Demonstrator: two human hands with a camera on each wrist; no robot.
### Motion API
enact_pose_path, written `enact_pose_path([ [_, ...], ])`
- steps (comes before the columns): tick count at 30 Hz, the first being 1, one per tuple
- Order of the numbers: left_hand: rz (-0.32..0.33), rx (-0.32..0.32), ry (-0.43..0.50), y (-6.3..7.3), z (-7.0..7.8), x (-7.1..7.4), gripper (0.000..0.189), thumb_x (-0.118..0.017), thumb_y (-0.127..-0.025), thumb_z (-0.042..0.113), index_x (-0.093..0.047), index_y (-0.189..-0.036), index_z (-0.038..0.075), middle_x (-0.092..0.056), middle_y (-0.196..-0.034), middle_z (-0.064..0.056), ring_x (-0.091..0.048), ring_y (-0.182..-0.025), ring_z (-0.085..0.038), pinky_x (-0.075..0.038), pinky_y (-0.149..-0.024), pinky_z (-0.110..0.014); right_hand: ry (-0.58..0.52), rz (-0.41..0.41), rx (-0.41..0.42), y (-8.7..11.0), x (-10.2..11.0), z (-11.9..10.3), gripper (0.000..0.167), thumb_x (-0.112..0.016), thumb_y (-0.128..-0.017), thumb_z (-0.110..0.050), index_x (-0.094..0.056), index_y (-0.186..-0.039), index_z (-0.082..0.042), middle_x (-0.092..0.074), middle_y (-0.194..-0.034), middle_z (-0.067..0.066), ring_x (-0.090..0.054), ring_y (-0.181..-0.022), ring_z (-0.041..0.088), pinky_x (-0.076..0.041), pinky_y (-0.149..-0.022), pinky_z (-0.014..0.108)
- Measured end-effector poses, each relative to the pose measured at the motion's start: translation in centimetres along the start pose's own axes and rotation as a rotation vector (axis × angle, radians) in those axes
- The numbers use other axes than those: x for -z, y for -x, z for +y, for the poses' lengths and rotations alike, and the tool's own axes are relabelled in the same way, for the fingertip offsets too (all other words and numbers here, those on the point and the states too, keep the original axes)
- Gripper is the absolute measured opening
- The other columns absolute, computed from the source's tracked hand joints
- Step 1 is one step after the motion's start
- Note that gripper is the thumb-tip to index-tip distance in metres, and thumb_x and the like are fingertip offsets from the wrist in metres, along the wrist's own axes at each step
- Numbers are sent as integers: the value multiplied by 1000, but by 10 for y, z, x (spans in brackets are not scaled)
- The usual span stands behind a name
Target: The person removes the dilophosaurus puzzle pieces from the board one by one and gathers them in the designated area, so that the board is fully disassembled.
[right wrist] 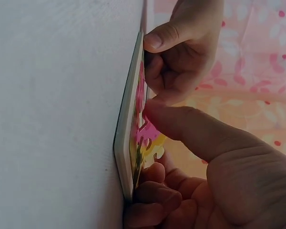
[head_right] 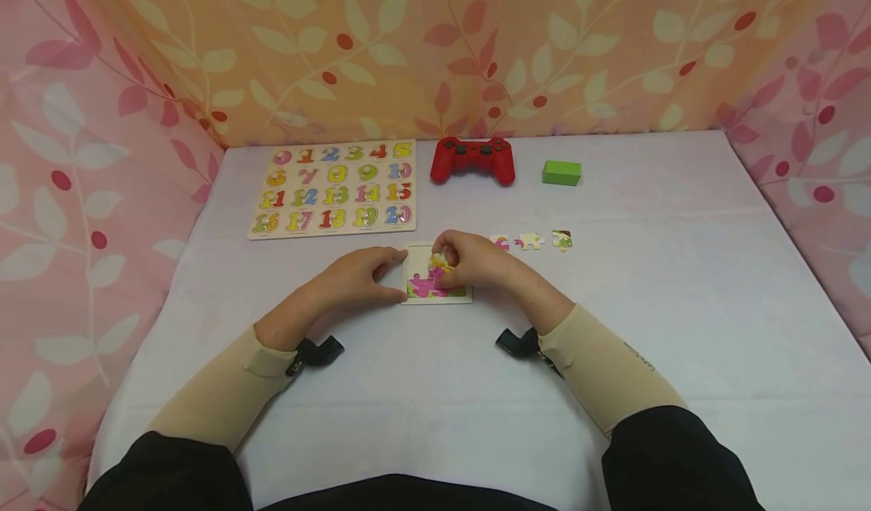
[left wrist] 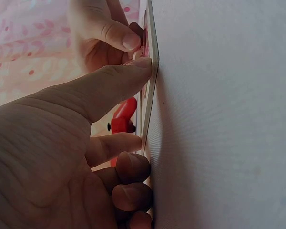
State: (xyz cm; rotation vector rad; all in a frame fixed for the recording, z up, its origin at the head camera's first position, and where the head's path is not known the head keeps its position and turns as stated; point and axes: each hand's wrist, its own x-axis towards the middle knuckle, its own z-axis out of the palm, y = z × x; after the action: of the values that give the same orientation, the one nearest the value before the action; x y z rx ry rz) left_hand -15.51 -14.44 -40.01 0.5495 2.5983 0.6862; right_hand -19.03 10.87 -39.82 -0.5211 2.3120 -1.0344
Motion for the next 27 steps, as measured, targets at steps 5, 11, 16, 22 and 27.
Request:
enact_pose_path([
  [5,1,-1,-6,0,0,0,80,-82,-86,46,-51,-152,13,-55,-94,-4,-51,-97,-21,-41,-83,-38,22,7,7,2,-1,-2,47,-86,-83,-16,-57,-120,-8,-51,-93,9,-50,-91,23,-42,-73,35],
  [11,-3,2,-3,1,1,0,80,-82,-86,46,-51,-152,14,-55,-95,-3,-51,-98,-21,-41,-85,-39,68,31,33,4,-5,-2,49,-87,-81,-18,-56,-118,-8,-51,-91,8,-50,-87,22,-41,-72,35],
  [16,1,1,-10,1,1,0,80,-82,-86,46,-51,-152,14,-55,-94,-3,-51,-97,-21,-41,-85,-38,125,54,49,5,-7,-5,50,-87,-79,-17,-55,-117,-8,-53,-90,9,-51,-85,23,-41,-71,35],
  [22,-1,3,-8,1,1,0,80,-82,-85,46,-51,-152,14,-54,-93,-4,-51,-96,-21,-40,-83,-38,104,23,51,8,-2,-3,47,-84,-80,-13,-56,-118,-5,-57,-93,8,-53,-87,23,-45,-76,36],
  [27,5,3,-10,1,1,-1,81,-82,-85,47,-51,-152,15,-54,-93,-4,-51,-96,-21,-40,-83,-38,21,7,52,8,5,2,46,-83,-81,-12,-58,-118,-3,-60,-95,8,-55,-88,22,-46,-79,35],
])
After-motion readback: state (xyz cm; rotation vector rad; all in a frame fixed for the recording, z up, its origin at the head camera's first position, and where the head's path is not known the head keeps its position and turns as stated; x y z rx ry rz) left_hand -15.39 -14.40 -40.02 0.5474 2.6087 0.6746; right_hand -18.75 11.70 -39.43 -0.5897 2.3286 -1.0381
